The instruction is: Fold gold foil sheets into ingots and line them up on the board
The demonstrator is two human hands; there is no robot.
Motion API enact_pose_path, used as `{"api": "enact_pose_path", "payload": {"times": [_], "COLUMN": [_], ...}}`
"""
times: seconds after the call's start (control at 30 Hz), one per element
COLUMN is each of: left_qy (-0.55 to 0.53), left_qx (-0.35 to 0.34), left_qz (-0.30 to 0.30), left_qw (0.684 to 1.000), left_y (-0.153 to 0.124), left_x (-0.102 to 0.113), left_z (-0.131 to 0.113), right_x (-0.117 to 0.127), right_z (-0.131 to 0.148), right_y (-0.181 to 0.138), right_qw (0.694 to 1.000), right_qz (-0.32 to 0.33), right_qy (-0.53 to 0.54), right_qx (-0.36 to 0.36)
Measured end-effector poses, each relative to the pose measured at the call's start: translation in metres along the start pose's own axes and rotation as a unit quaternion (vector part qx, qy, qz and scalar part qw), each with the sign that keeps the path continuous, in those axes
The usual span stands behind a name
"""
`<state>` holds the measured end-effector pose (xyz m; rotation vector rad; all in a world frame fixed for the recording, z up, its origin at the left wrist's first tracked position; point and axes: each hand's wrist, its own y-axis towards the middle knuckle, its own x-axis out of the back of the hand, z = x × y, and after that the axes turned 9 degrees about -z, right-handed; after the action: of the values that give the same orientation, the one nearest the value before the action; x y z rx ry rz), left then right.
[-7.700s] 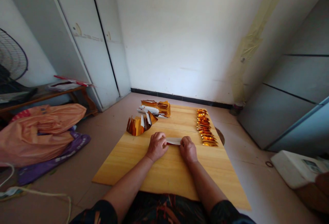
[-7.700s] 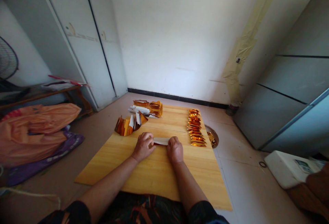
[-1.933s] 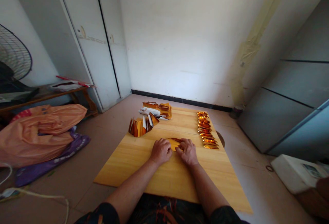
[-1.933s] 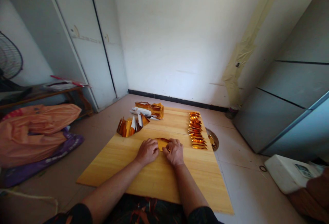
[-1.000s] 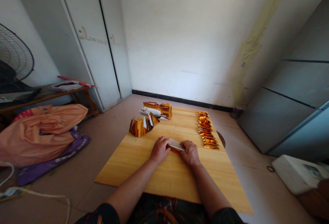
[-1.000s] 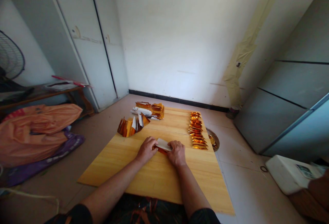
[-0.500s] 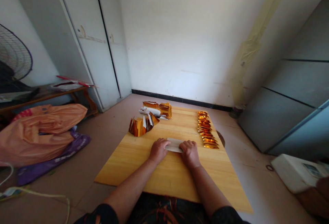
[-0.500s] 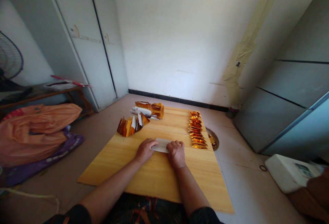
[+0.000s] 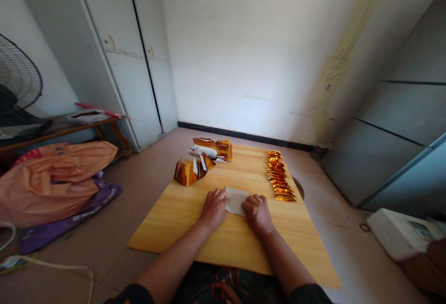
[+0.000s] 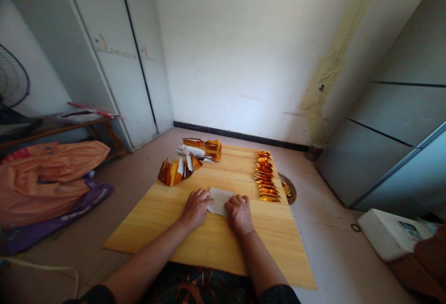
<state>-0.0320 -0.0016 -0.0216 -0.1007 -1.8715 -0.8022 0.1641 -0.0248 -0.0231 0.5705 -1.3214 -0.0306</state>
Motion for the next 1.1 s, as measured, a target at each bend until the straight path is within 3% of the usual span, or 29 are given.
{"api": "enact_pose_path", "payload": {"times": [0.2, 0.5, 0.8, 1.1], "left_qy": [-0.016, 0.051, 0.015, -0.031], "left_qx": [-0.004, 0.008, 0.019, 0.031], "left_qz": [-0.021, -0.033, -0.022, -0.034], "left_qw": [1.0, 0.998, 0.999, 0.998], "left_y": [-0.002, 0.011, 0.011, 0.012], "left_x": [0.004, -0.013, -0.02, -0.023], "left_z": [-0.003, -0.003, 0.0, 0.005], "right_x": [-0.004, -0.006, -0.011, -0.01], "right_z": [0.003, 0.009, 0.002, 0.0], "right_y": [0.009, 0.016, 0.018, 0.042], "right_qw": [1.0, 0.997, 0.986, 0.982], "right_qz": [-0.004, -0.017, -0.035, 0.035], "right_qy": [-0.006, -0.022, 0.045, 0.038], "right_qx": [-0.021, -0.071, -0.154, -0.184]}}
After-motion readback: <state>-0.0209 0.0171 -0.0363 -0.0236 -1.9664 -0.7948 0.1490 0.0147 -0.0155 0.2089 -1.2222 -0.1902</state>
